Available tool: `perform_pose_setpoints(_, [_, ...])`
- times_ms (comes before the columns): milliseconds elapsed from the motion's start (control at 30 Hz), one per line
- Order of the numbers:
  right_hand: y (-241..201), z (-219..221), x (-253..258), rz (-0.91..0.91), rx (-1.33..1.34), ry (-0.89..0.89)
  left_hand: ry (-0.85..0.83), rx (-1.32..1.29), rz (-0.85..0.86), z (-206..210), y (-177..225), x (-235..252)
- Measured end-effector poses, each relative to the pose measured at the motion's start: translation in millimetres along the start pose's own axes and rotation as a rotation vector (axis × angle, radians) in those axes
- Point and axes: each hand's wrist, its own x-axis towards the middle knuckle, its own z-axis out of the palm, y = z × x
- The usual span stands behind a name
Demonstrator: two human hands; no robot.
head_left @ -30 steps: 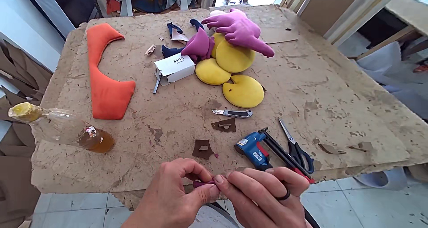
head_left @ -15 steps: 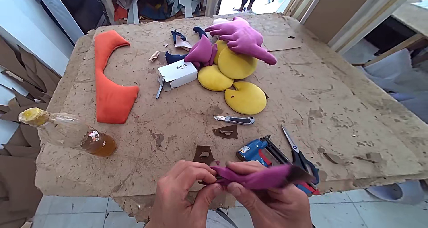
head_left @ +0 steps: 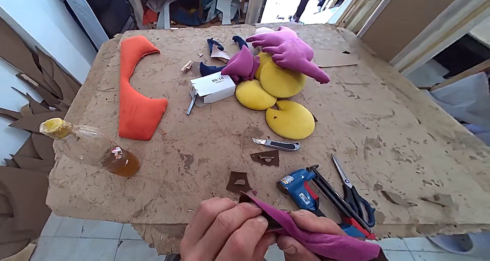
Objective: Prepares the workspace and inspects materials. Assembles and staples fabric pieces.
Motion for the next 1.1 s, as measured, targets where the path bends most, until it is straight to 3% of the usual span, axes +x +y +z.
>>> perform_pose_setpoints(233, [-1,12,8,0.008,-0.166,0.062,-0.088,-0.535,-0.405,4,-12,2])
perform_pose_setpoints(333, [1,15,12,0.071,-0.209,0.066,-0.101,-0.637,-0.546,6,-18,-1])
perform_pose_setpoints(500, [14,12,17,0.215,-0.255,0.082,-0.297,-0.563,-0.771,0,-30,2])
perform_pose_setpoints(700, [45,6,13,0.479,-0.24,0.184,-0.394,-0.266,-0.777,15,-47,-13])
perform_pose_setpoints(867, [51,-12,24,0.642,-0.194,0.12,-0.354,-0.786,-1.131,18,-63,-17])
perform_pose_setpoints(967, [45,-21,28,0.543,-0.328,0.114,-0.347,-0.907,-1.18,15,-58,-12])
perform_pose_setpoints(1033, [34,-28,25,0.276,-0.676,0.078,-0.372,-0.762,-1.093,11,-55,-7])
perform_pose_setpoints(1100, [21,-34,26,-0.037,-0.992,-0.124,-0.426,-0.617,-0.988,5,-52,-1])
